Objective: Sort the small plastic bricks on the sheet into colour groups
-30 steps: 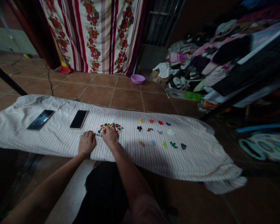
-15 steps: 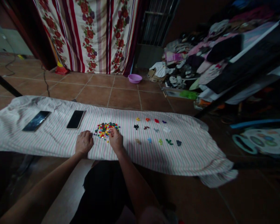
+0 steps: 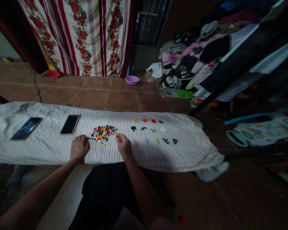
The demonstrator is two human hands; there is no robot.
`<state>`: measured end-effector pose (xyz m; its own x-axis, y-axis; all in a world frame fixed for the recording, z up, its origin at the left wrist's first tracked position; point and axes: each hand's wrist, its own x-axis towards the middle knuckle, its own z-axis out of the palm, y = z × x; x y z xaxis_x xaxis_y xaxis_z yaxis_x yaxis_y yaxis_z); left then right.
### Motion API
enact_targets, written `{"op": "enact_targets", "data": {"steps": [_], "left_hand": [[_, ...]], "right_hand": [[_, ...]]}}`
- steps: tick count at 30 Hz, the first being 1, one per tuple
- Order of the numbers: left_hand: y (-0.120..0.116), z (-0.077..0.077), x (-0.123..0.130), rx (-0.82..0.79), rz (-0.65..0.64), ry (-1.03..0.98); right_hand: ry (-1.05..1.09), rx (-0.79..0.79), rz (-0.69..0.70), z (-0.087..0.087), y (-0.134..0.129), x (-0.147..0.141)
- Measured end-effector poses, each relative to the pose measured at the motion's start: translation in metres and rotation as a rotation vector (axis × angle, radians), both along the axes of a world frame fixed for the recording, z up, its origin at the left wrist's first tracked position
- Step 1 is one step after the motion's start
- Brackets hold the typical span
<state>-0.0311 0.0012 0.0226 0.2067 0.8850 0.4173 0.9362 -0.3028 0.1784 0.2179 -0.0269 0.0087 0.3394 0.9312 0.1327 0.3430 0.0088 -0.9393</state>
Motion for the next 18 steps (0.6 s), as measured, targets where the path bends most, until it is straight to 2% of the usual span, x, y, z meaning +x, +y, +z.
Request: {"op": "enact_targets", "data": {"steps": [4,10,13,18], "left_hand": [[0.001,-0.002,-0.001,0.015,-0.002,0.013],[0.001,-0.001,0.000,0.017,0.007,0.011],[0.000,0.000,0.000,0.016,0.003,0.013],[0.000,0.001,0.000,0.039,-0.004,0.033]], "right_hand": [[-0.017,-0.043,-0.052,0.008,-0.014,0.025],[-0.078,-0.065,-0.187,0.017,-0.051,0.073],[-0.097,-0.027,-0.310,0.017,-0.066,0.103],[-0.150,0.007,-0.593,0.009,-0.085,0.159]]}}
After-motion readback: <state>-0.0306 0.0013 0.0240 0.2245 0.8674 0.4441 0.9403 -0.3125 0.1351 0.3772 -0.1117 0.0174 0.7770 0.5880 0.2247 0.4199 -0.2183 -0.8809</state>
